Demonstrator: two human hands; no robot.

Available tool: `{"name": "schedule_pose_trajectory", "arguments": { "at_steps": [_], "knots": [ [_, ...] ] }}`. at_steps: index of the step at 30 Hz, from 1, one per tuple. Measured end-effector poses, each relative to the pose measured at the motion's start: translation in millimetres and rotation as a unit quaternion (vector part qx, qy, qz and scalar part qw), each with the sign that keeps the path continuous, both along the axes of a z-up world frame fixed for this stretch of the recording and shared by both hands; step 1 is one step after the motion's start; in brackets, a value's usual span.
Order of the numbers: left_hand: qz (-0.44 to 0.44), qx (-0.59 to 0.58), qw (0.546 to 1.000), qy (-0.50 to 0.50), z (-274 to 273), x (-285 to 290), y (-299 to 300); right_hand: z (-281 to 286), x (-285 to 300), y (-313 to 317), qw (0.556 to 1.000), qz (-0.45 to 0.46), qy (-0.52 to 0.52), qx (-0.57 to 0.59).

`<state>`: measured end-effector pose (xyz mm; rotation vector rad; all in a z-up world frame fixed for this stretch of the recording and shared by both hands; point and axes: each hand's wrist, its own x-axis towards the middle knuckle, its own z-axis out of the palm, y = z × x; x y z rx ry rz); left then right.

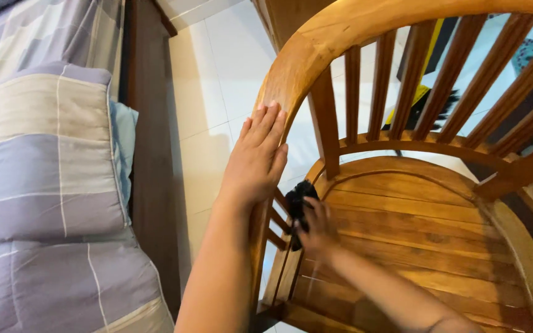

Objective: The person wipes the surface of a wooden cabinet and then thoroughly cleans a wooden chair using a dark cloth. They wipe the chair's seat, backrest, armrests, and legs, moving around the furniture to reach different sides.

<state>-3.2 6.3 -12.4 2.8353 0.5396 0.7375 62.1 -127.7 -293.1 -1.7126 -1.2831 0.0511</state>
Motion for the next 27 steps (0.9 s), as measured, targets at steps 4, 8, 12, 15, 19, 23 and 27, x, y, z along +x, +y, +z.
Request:
{"name": "schedule_pose_trajectory", "arguments": {
  "at_steps": [4, 8, 12, 15, 19, 23, 27],
  "knots": [
    [-0.001, -0.004, 1.000, 0.004, -2, -3, 1, -37, 54, 26, 0.986, 0.038, 0.163, -0.004],
    [-0.005, -0.005, 1.000, -0.002, -2, -5, 1, -65, 13, 17, 0.983, -0.044, 0.151, -0.096],
    [-0.015, 0.012, 1.000, -0.015, -5, 1, 6, -56, -49, -22, 0.998, -0.003, 0.064, -0.008],
    [-0.022, 0.015, 0.999, -0.024, -6, -2, 3, 13, -45, -36, 0.991, 0.029, 0.131, 0.030],
    [-0.028, 0.026, 0.999, -0.027, -6, -2, 1, 142, 37, 0, 0.982, 0.073, -0.091, 0.149],
    [-0.027, 0.047, 0.998, -0.021, -12, -1, 5, 211, 162, 34, 0.904, -0.086, -0.364, 0.208],
    [-0.016, 0.037, 0.999, -0.009, -4, 1, 3, 221, 234, 14, 0.877, -0.239, -0.407, 0.090]
  ]
}}
